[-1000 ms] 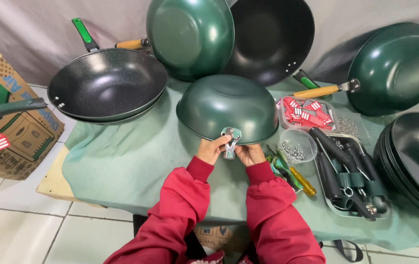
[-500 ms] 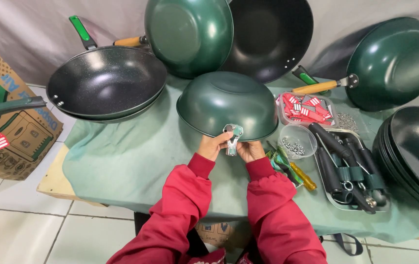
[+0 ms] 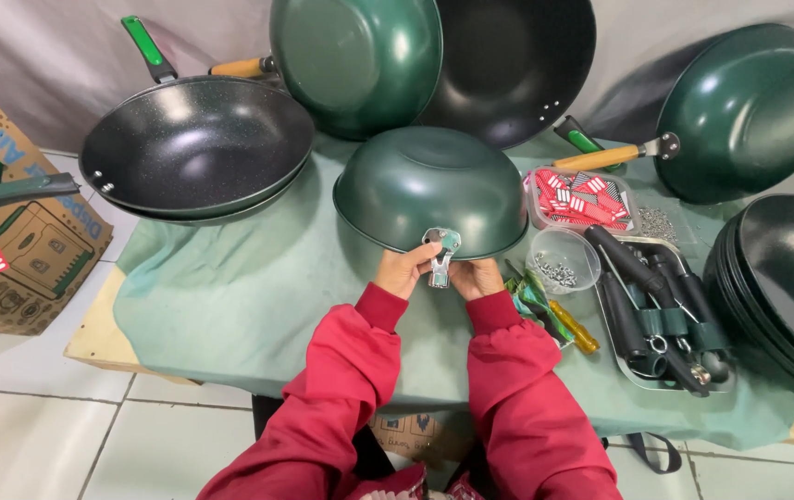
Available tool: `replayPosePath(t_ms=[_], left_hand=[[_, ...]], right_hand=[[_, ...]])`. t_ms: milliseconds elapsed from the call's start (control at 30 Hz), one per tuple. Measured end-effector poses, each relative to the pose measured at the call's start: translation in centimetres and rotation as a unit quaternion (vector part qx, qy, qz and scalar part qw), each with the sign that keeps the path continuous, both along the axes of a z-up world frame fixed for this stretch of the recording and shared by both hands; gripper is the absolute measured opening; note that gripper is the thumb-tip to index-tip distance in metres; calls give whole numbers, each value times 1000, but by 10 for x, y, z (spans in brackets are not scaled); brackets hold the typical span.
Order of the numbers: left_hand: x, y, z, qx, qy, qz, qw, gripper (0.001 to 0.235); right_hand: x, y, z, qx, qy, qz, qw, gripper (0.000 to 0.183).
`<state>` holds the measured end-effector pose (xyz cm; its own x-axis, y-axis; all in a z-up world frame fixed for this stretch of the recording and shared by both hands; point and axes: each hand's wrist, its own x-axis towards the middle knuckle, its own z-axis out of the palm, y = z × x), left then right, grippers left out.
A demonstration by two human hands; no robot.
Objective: Attaching a metal handle bracket to the side of a wok using screws and a manual screwdriver.
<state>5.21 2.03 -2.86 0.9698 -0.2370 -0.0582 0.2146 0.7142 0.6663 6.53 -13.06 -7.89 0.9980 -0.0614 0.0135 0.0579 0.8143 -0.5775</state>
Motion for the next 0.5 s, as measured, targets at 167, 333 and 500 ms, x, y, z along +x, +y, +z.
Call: replayPosePath(t_ms=[167, 333, 500], left_hand=[[6, -4, -11, -15, 2, -4, 1000, 45], [-4, 2, 10, -15, -4, -6, 1000, 43], [4, -2, -8, -7, -16, -2, 1000, 44]], right_hand=[[-8, 2, 16, -37, -1, 2, 999, 50], [-6, -11, 8, -114, 45, -16, 992, 30], [-30, -34, 10, -313, 94, -43, 944, 9]])
